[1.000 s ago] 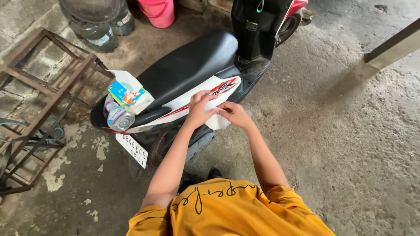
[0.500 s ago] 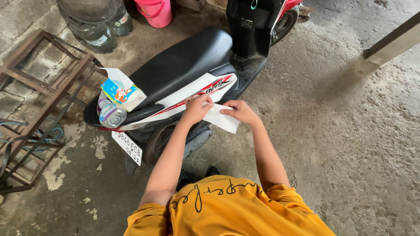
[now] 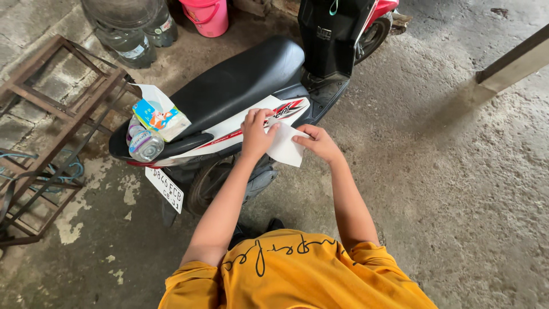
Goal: The person sprays a cleaning solution onto the rear side panel of a motorcycle and wipes the surface with a tissue. The person then continues to wipe the side panel and the seat area with the tissue.
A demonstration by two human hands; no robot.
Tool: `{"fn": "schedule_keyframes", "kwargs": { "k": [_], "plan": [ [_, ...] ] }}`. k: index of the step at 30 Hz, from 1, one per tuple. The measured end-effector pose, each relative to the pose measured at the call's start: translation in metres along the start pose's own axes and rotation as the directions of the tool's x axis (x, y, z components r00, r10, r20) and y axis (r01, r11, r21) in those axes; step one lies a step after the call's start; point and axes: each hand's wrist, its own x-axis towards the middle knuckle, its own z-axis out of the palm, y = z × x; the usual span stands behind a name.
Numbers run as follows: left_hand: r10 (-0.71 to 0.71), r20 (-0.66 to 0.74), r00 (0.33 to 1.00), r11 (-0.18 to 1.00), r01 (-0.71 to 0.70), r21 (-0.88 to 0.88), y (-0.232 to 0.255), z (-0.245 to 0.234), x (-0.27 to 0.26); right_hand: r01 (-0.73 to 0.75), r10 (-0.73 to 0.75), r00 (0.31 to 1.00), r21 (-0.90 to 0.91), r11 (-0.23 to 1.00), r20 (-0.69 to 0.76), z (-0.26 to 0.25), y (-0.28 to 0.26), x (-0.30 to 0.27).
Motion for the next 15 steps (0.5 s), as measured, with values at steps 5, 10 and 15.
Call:
{"fn": "schedule_keyframes", "kwargs": {
  "k": [5, 10, 15],
  "plan": [
    [-0.306, 0.389, 0.869, 0.883, 0.412, -0.226, -0.012, 0.029, -0.012, 0.028, -0.028, 0.999, -0.01, 1.0, -0.029, 0.003, 0.006, 0.0],
    [-0.316, 0.598, 0.736, 0.661, 0.623, -0.417, -0.001, 0.039, -0.02, 0.018, -0.018, 0.998, -0.007, 1.0, -0.058, 0.005, 0.006, -0.002],
    [-0.243, 0.65, 0.72, 0.71, 0.589, -0.387, 0.007, 0.036, -0.024, 0.023, -0.023, 0.99, 0.0, 1.0, -0.14, 0.007, 0.008, -0.004]
  ]
}}
